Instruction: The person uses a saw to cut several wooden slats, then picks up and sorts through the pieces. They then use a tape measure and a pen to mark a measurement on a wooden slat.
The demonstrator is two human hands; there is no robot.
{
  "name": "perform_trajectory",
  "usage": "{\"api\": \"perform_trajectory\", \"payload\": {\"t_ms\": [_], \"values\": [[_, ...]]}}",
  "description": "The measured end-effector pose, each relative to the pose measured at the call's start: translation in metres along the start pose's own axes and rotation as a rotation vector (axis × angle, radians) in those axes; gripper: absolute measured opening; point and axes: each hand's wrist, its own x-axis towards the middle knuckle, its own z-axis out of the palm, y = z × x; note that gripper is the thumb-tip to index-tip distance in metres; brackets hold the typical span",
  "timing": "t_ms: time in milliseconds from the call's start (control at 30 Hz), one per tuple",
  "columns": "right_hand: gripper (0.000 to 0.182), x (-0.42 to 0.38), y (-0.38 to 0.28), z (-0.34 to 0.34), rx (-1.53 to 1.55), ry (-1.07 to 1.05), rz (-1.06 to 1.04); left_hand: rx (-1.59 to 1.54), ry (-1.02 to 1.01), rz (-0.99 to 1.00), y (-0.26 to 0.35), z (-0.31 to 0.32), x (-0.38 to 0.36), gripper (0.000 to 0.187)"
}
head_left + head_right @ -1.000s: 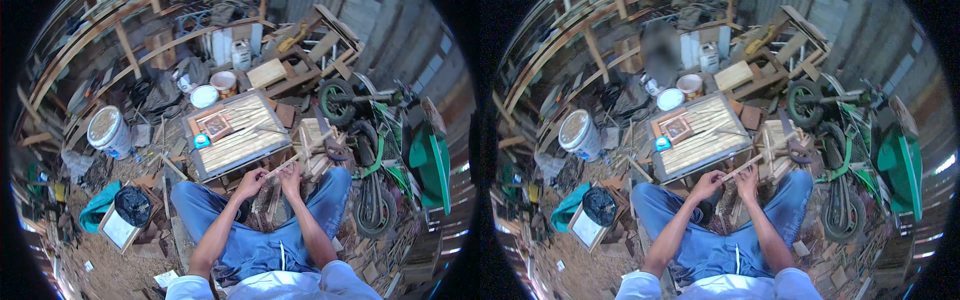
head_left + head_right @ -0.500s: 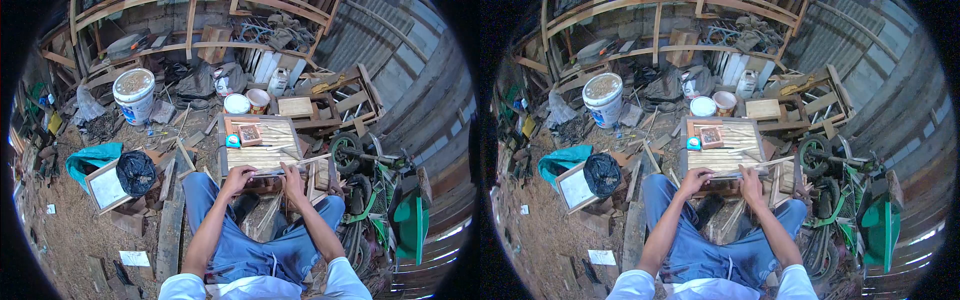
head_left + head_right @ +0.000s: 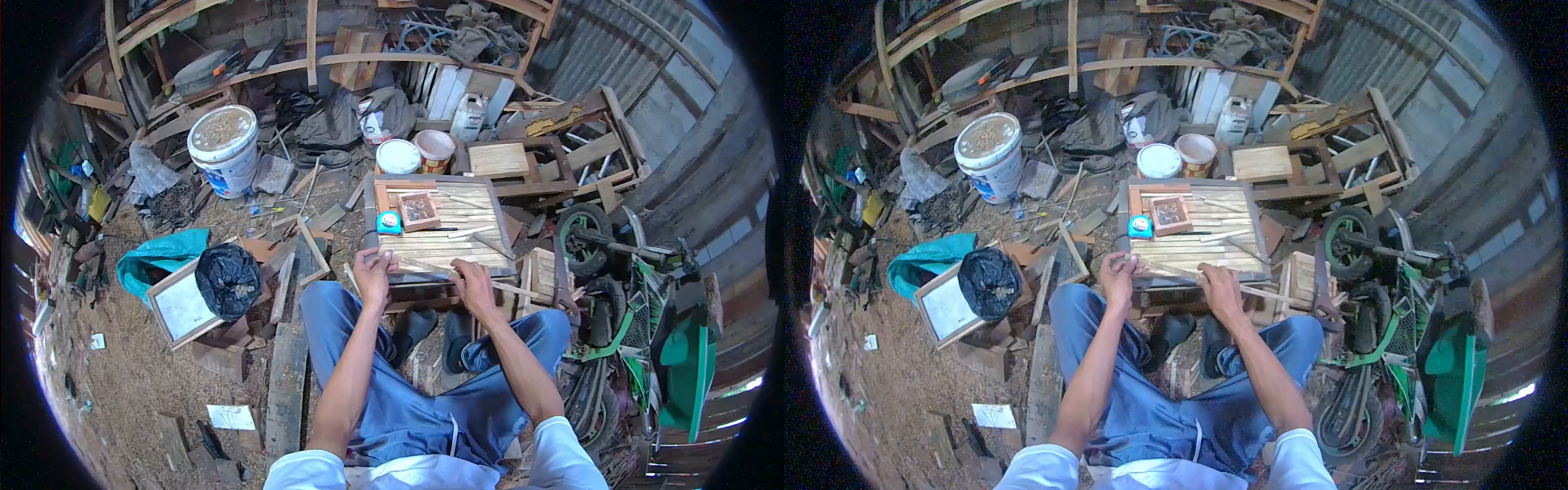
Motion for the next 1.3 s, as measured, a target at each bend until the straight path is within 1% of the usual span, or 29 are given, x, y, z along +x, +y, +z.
{"api": "perform_trajectory", "payload": {"t_ms": [67,133,167,233,333,467,567,667,700,800,833,933,967,1100,1133,1200,1267,1300], "values": [[0.019,0.002,0.011,0.012,0.004,0.001,-0.055,0.022,0.018,0.064,-0.009,-0.002,0.006,0.021],[0.017,0.010,0.010,0.015,0.035,0.019,-0.045,-0.022,0.038,0.063,-0.005,-0.001,0.005,0.016],[0.016,0.015,0.009,0.015,0.041,0.023,-0.035,0.049,0.048,0.067,-0.001,-0.005,0.006,0.015],[0.017,0.022,0.014,0.020,0.045,0.037,-0.019,0.188,0.059,0.073,-0.001,-0.013,0.011,0.014],[0.019,0.028,0.021,0.029,0.051,0.021,0.017,0.292,0.053,0.092,-0.006,-0.024,0.015,0.011],[0.020,0.029,0.029,0.042,0.050,-0.018,0.072,0.415,0.045,0.123,-0.018,-0.033,0.022,0.011],[0.021,0.033,0.031,0.051,0.053,-0.026,0.098,0.465,0.063,0.232,-0.033,-0.044,0.031,0.013],[0.022,0.039,0.028,0.056,0.047,-0.086,0.112,0.278,0.072,0.160,-0.032,-0.050,0.032,0.021],[0.023,0.041,0.028,0.057,0.081,-0.123,0.117,0.265,0.055,0.152,-0.030,-0.054,0.033,0.036],[0.023,0.045,0.026,0.058,0.094,-0.165,0.108,0.199,0.055,0.083,-0.029,-0.062,0.030,0.044],[0.022,0.047,0.025,0.059,0.112,-0.158,0.108,0.182,0.032,0.077,-0.028,-0.064,0.030,0.051],[0.021,0.048,0.023,0.058,0.111,-0.191,0.136,0.110,0.023,0.016,-0.029,-0.070,0.031,0.052],[0.021,0.048,0.023,0.059,0.127,-0.193,0.129,0.111,0.030,0.030,-0.031,-0.071,0.032,0.051],[0.021,0.044,0.025,0.057,0.168,-0.196,0.116,0.139,0.014,-0.024,-0.029,-0.074,0.030,0.048],[0.021,0.044,0.024,0.055,0.174,-0.196,0.113,0.163,0.019,-0.014,-0.027,-0.072,0.029,0.051],[0.022,0.041,0.027,0.051,0.174,-0.207,0.105,0.168,0.018,-0.061,-0.024,-0.072,0.029,0.043],[0.023,0.039,0.029,0.051,0.178,-0.176,0.070,0.238,0.019,0.020,-0.027,-0.070,0.030,0.041],[0.022,0.038,0.029,0.051,0.192,-0.156,0.090,0.274,0.017,0.062,-0.029,-0.069,0.031,0.040]]}}
